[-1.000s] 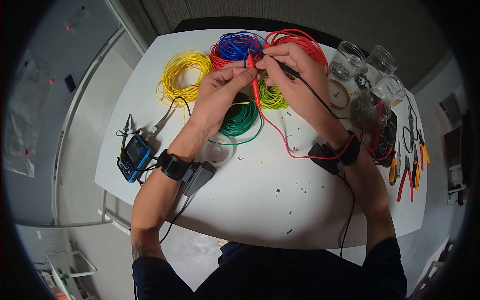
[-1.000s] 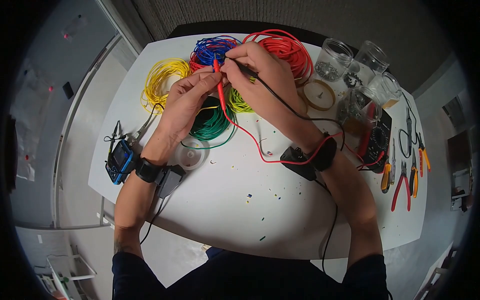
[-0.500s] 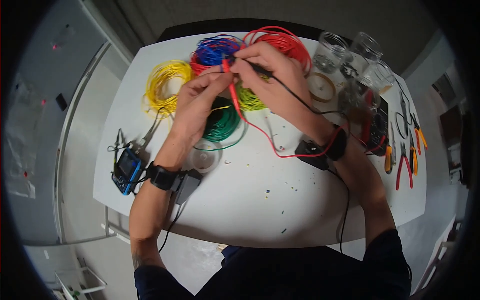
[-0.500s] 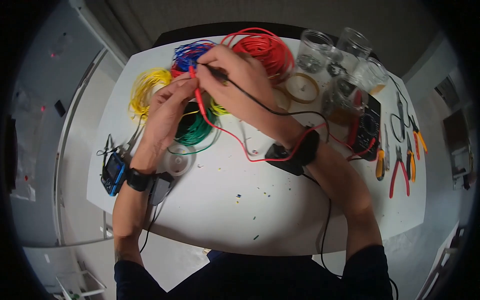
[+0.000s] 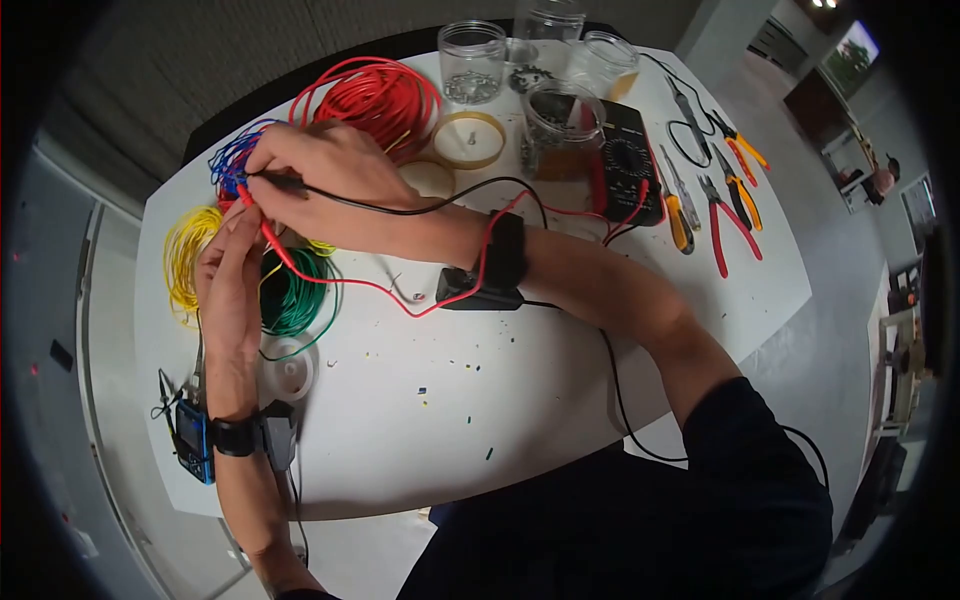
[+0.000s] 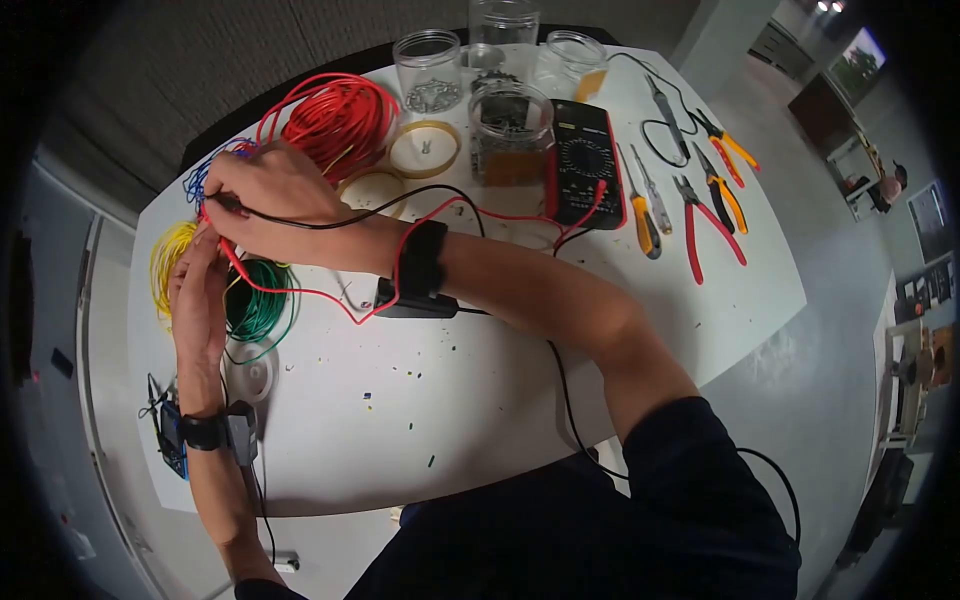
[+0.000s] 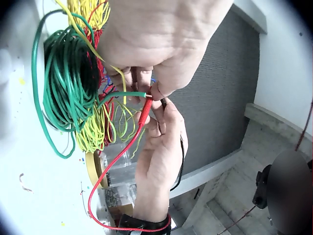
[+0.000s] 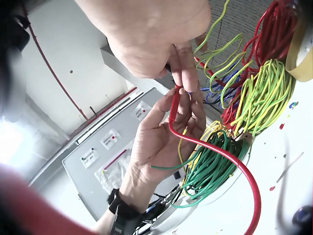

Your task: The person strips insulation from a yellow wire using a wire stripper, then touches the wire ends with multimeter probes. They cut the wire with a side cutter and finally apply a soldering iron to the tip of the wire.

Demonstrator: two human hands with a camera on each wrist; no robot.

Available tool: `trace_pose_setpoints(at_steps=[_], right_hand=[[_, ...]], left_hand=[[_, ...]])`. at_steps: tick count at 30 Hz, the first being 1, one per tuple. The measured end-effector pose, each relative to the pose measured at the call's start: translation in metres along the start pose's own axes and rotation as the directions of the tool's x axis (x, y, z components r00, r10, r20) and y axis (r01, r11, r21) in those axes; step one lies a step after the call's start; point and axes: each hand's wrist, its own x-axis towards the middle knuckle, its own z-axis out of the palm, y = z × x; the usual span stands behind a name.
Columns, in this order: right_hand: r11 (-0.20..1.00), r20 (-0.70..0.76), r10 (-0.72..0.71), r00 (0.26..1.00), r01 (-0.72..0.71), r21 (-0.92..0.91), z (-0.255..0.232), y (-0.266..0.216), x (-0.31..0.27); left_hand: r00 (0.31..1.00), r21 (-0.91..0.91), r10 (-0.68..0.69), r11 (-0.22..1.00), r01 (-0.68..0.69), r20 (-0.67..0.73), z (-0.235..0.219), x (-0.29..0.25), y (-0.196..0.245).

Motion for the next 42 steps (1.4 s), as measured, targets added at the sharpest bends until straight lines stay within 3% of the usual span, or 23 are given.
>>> trace_pose_setpoints(at_steps=[2, 14, 27, 29, 30, 33, 35, 37, 39, 42], right_hand=[[1.0, 0.059, -0.001, 0.998, 0.001, -0.002, -0.005, 0.003, -0.001], [1.0, 0.038, 0.001, 0.999, 0.0, -0.016, -0.002, 0.004, -0.002], [0.996, 0.098, 0.08, 0.992, -0.076, -0.045, -0.008, 0.0, -0.001], [0.981, 0.186, 0.185, 0.965, -0.193, 0.024, -0.015, -0.009, 0.001], [0.992, 0.098, 0.11, 0.989, -0.115, 0.053, -0.008, -0.002, 0.0], [0.989, 0.085, 0.112, 0.99, -0.12, 0.09, -0.009, -0.005, 0.004], [0.997, 0.059, 0.061, 0.996, -0.063, 0.04, -0.013, -0.006, 0.006], [0.999, 0.038, 0.03, 0.999, -0.029, -0.023, -0.011, -0.004, 0.006], [0.988, 0.066, 0.126, 0.99, -0.131, 0.078, -0.008, -0.003, 0.005], [0.986, 0.069, 0.14, 0.988, -0.145, 0.081, -0.009, -0.007, 0.006]], left_hand=[[1.0, 0.005, -0.004, 1.0, 0.004, -0.026, 0.001, 0.0, -0.001], [1.0, 0.124, 0.014, 0.992, -0.015, 0.006, -0.007, 0.002, -0.005], [0.999, -0.018, 0.013, 1.0, -0.014, -0.037, -0.002, 0.004, -0.005], [0.998, 0.038, 0.005, 0.999, -0.002, -0.07, 0.001, 0.001, 0.002], [0.996, 0.173, 0.057, 0.984, -0.045, -0.064, 0.004, 0.0, 0.006], [0.992, 0.159, 0.08, 0.985, -0.063, -0.102, 0.005, 0.001, 0.02], [0.993, 0.33, 0.07, 0.943, -0.036, -0.091, -0.003, 0.0, 0.029], [0.991, 0.389, 0.088, 0.92, -0.042, -0.101, -0.01, -0.002, 0.037], [0.982, 0.486, 0.116, 0.873, -0.028, -0.151, -0.015, -0.002, 0.042], [0.976, 0.489, 0.123, 0.872, -0.021, -0.179, -0.021, -0.001, 0.051]])
